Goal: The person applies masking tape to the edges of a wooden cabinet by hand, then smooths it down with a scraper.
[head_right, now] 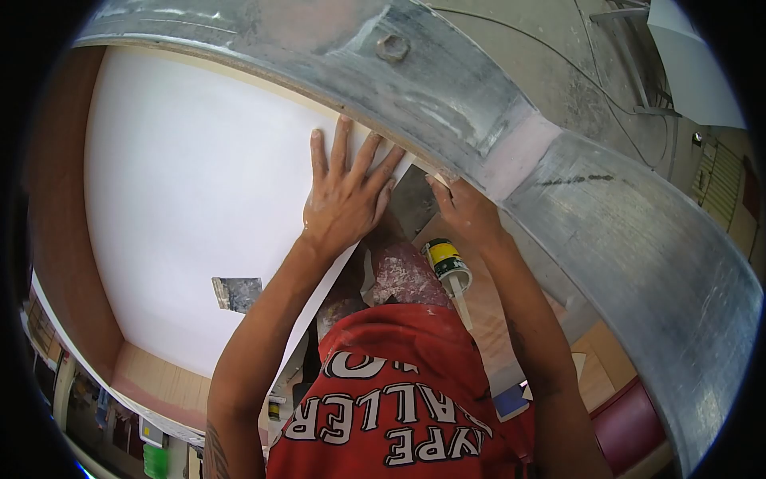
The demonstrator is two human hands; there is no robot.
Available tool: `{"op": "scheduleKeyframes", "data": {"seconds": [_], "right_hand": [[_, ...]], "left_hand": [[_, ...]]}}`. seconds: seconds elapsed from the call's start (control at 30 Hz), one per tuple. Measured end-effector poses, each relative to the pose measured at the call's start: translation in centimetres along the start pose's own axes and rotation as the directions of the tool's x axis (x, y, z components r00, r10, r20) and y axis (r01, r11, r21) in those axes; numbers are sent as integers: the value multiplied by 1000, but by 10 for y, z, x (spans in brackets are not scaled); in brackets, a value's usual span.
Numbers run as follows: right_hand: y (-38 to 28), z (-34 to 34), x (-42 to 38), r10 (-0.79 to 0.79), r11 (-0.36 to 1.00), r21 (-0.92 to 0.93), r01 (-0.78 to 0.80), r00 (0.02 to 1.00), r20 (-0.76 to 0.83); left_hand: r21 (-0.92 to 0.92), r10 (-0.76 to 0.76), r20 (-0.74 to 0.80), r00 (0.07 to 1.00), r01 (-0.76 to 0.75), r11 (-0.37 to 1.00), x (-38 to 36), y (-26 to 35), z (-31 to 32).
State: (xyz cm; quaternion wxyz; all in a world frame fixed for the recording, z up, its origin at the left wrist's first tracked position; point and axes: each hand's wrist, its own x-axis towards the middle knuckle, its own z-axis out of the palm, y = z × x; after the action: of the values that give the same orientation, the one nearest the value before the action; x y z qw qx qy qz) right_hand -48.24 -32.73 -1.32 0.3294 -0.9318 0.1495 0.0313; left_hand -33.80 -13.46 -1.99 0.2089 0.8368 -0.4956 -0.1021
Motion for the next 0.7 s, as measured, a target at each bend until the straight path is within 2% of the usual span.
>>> {"op": "scheduleKeyframes", "data": {"seconds": [0.07,0.13,0.23,0.27,0.33,0.37,0.43,0.47,0.5,0.57,0.6,0.63,0.67,0.7], "right_hand": [[2,4,0,4,1000,-19,-4,1000,-7],[5,10,0,-130,986,-110,123,989,-62],[14,24,3,-207,977,-77,196,965,-161],[16,28,3,-218,975,-73,209,961,-171],[17,33,3,-131,991,-27,129,983,-131],[19,36,3,-144,990,-22,142,980,-139],[21,39,5,-118,987,81,141,964,-237],[21,38,7,-131,984,83,155,961,-244],[20,38,10,-123,987,69,143,964,-237],[20,38,13,-126,988,58,143,964,-236],[26,40,18,-130,990,15,137,964,-230],[30,41,22,-133,991,-19,131,969,-208],[33,41,24,-153,987,10,157,971,-183],[36,40,27,-116,992,24,123,974,-192]], "left_hand": [[-38,-11,32,999,12,999,-2,5,-2],[-74,-19,64,998,24,997,-6,14,-3],[-70,-64,113,991,72,995,-8,23,-1],[-55,-66,106,992,72,996,-9,17,-2],[-67,-67,112,991,75,995,-8,-1,-8],[-38,-119,43,992,120,992,-7,-20,-12],[189,-197,-71,978,207,960,-2,-73,-36],[262,-289,-128,949,313,913,2,-103,-49],[292,-337,-251,907,403,867,2,-135,-57],[312,-483,-341,806,582,751,-6,-169,-81],[317,-483,-361,797,593,741,-9,-164,-97],[-68,-578,-383,720,603,795,-23,-154,-116],[-431,-680,-360,639,533,728,-50,-139,-134],[-290,-649,-379,660,581,761,-90,-124,-139]]}}
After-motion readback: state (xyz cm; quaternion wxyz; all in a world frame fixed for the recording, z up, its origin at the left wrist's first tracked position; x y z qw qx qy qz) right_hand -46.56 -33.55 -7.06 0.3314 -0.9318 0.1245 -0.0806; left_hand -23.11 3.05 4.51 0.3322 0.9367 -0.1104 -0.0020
